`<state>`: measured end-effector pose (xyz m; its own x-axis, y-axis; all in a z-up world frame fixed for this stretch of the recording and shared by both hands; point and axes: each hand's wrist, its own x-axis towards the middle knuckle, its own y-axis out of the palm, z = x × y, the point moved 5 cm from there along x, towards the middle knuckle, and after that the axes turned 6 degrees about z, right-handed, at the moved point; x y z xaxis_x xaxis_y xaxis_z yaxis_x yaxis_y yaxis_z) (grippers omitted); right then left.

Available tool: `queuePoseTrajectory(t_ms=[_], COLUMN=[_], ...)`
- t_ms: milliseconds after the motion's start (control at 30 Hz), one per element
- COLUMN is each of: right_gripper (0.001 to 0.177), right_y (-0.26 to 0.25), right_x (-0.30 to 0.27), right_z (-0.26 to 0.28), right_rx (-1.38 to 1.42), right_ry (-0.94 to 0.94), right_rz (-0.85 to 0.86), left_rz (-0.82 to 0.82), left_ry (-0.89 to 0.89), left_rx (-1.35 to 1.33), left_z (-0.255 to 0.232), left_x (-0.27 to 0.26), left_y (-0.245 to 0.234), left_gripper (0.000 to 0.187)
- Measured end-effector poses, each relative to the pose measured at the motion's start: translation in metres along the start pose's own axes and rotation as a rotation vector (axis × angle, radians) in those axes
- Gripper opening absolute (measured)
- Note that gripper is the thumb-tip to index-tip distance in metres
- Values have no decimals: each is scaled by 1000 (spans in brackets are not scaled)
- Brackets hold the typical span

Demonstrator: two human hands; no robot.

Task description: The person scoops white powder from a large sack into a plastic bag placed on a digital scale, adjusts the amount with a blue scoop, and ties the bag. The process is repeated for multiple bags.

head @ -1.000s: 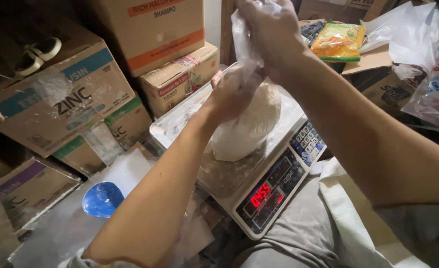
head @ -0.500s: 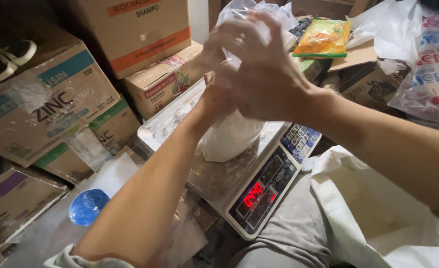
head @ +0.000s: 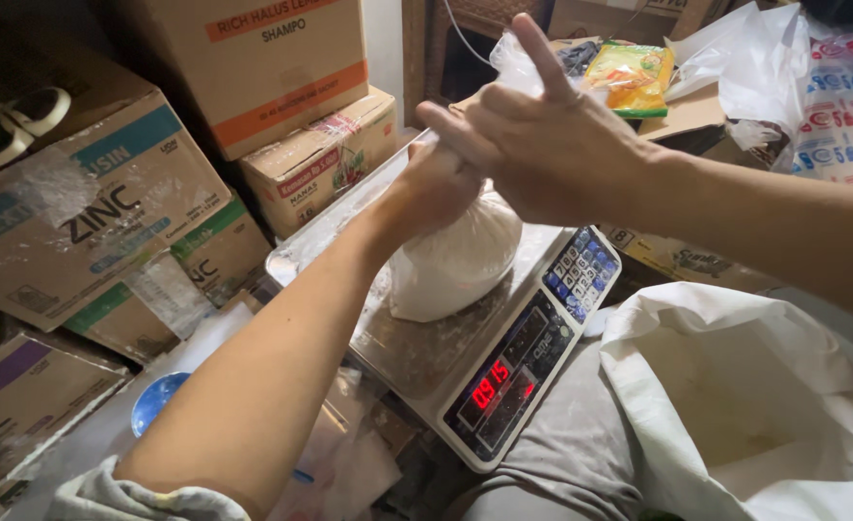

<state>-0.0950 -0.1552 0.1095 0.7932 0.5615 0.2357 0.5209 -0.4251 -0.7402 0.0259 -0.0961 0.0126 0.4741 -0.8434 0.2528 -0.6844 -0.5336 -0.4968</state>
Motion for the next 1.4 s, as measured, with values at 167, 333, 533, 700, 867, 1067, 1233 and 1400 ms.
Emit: queuePoseTrajectory(t_ms=[167,333,533,700,867,1067,1233,1400], right_gripper=[29,41,42,40,40,33,42,42], right_y=[18,12,18,10,8,41,93,141], right_x=[-15,-31,-46,-57,-74,-99,-109,-101], right_z=[-17,-22,-11,6,5,11,13,28], right_rx=[111,180,317,486,566,733,1295,1709], right_ry=[106,20,126,240,253,346,447,696], right_rz=[336,217,364,334,351,197,23,-13], left_rz=[95,246,281,314,264,240,303,480], left_ry=[64,112,177,263,585,763,657,480], left_rx=[328,389,579,569,766,864,844,567], left_z=[-19,-24,-27,-29,-54,-79,-80,-79], left_x=[3,-15,-32,-35,-45,-55,-44,-22], left_y=[-4,-9,-17,-17,-21,-24,-24,-26], left_gripper=[32,26,27,36,25,26,16,16])
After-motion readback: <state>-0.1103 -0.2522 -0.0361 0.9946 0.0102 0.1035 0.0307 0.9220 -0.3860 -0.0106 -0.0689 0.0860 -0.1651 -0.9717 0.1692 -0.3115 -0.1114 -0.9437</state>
